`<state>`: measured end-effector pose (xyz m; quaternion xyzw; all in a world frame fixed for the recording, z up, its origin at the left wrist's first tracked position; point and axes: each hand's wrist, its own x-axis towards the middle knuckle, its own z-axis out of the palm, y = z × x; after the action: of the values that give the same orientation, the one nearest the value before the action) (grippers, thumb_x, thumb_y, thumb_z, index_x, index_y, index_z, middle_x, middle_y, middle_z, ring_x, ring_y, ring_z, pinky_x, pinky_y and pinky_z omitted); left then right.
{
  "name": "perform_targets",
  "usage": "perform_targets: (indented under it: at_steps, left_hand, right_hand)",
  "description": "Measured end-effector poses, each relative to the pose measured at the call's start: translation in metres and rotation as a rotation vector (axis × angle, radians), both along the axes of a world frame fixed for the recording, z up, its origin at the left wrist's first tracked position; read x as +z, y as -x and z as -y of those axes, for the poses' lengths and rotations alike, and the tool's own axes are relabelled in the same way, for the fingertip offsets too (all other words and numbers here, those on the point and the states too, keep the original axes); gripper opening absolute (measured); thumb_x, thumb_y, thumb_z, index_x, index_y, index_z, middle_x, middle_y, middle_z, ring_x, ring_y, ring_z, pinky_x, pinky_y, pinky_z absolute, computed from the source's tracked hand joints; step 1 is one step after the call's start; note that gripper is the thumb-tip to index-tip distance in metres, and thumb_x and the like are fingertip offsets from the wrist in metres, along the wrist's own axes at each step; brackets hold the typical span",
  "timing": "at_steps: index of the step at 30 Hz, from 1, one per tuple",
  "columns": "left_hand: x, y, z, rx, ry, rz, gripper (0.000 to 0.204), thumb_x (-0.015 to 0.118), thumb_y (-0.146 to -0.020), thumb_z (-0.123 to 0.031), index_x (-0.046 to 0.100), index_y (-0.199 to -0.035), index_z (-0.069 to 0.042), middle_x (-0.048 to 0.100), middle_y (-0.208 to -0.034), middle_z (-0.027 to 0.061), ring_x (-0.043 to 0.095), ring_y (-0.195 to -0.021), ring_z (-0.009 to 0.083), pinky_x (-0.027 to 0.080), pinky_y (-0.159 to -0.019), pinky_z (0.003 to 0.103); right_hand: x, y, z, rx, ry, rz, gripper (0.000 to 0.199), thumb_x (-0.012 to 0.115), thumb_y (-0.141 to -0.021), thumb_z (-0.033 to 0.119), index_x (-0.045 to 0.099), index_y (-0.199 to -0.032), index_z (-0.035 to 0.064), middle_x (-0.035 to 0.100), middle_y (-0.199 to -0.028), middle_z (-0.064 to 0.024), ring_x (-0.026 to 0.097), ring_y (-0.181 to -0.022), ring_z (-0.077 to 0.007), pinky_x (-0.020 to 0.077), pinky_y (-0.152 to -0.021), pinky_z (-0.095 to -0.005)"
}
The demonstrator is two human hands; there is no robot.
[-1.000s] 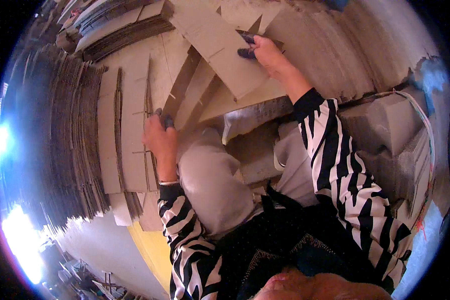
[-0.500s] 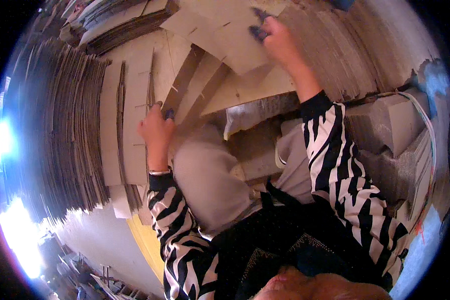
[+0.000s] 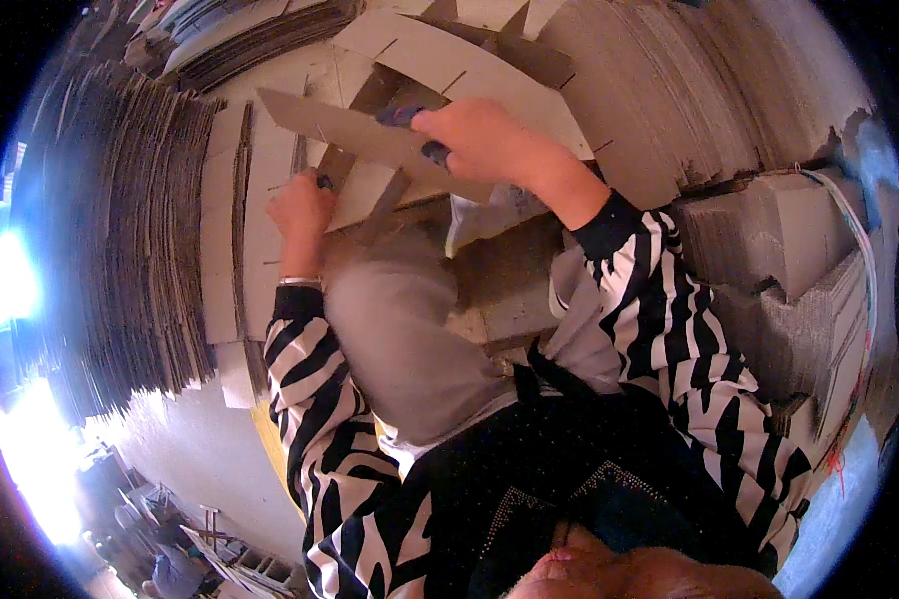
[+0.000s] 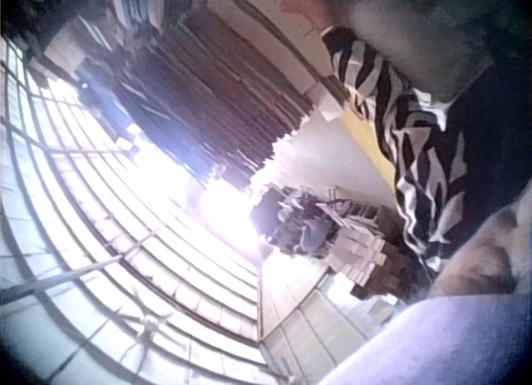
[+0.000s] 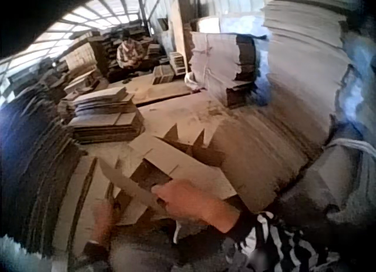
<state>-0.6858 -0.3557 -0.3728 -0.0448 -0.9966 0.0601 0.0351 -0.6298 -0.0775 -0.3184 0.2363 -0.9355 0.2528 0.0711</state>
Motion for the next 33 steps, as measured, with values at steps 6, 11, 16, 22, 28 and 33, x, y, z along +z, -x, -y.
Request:
perform_targets:
  at_steps: [6,11,16,22,28,33]
  left_hand:
    - [0.026,-0.005,-0.026,-0.060,0.162,-0.033,0.018,0.059,-0.077,-0.022,0.068,-0.090,-0.013,0.070,-0.094,0.0094,0.067,-0.088,0.0277,0.045,-0.077,0.047]
    - [0.060,-0.029,-0.049,-0.166,0.056,-0.088,0.023,0.059,-0.077,-0.022,0.068,-0.095,-0.012,0.068,-0.098,0.0117,0.066,-0.093,0.0300,0.047,-0.078,0.048]
    - [0.025,-0.031,-0.072,-0.198,-0.086,0.319,0.028,0.061,-0.075,-0.019,0.068,-0.100,-0.009,0.068,-0.098,0.0140,0.064,-0.093,0.0357,0.051,-0.080,0.046]
    - [0.024,-0.016,-0.045,-0.310,-0.626,0.088,0.029,0.064,-0.076,-0.020,0.066,-0.102,-0.008,0.068,-0.095,0.0144,0.064,-0.089,0.0363,0.051,-0.075,0.047]
    - [0.008,0.009,-0.023,-0.088,0.024,-0.155,0.033,0.066,-0.077,-0.025,0.062,-0.106,-0.009,0.068,-0.093,0.0144,0.065,-0.087,0.0363,0.052,-0.073,0.046]
    - [-0.005,0.015,-0.016,0.062,-0.102,0.030,0.028,0.066,-0.076,-0.024,0.064,-0.101,-0.011,0.068,-0.094,0.0145,0.065,-0.091,0.0352,0.053,-0.073,0.048]
  right_hand:
    - [0.000,-0.008,0.000,0.007,-0.084,-0.002,0.021,0.063,-0.075,0.008,0.059,-0.095,0.0078,0.065,-0.081,-0.0160,0.065,-0.084,-0.0360,0.0507,-0.068,-0.0483]
    - [-0.026,-0.005,0.005,0.042,-0.146,0.062,0.021,0.061,-0.076,0.007,0.059,-0.097,0.0092,0.065,-0.082,-0.0143,0.065,-0.083,-0.0350,0.0508,-0.067,-0.0475]
    - [-0.064,-0.010,0.004,0.039,-0.021,-0.021,0.021,0.060,-0.075,0.005,0.060,-0.096,0.0087,0.064,-0.085,-0.0118,0.063,-0.082,-0.0349,0.0497,-0.067,-0.0473]
    - [-0.088,-0.004,0.001,0.058,-0.060,-0.027,0.030,0.061,-0.077,0.006,0.060,-0.105,0.0146,0.065,-0.083,-0.0110,0.066,-0.083,-0.0317,0.0522,-0.066,-0.0460]
    - [-0.092,-0.011,-0.011,0.037,-0.113,-0.042,0.032,0.063,-0.075,0.006,0.061,-0.106,0.0146,0.065,-0.083,-0.0107,0.065,-0.083,-0.0312,0.0520,-0.066,-0.0460]
    - [-0.069,-0.026,-0.011,0.070,-0.112,-0.052,0.034,0.063,-0.075,0.005,0.060,-0.107,0.0151,0.065,-0.082,-0.0106,0.065,-0.081,-0.0323,0.0521,-0.065,-0.0462]
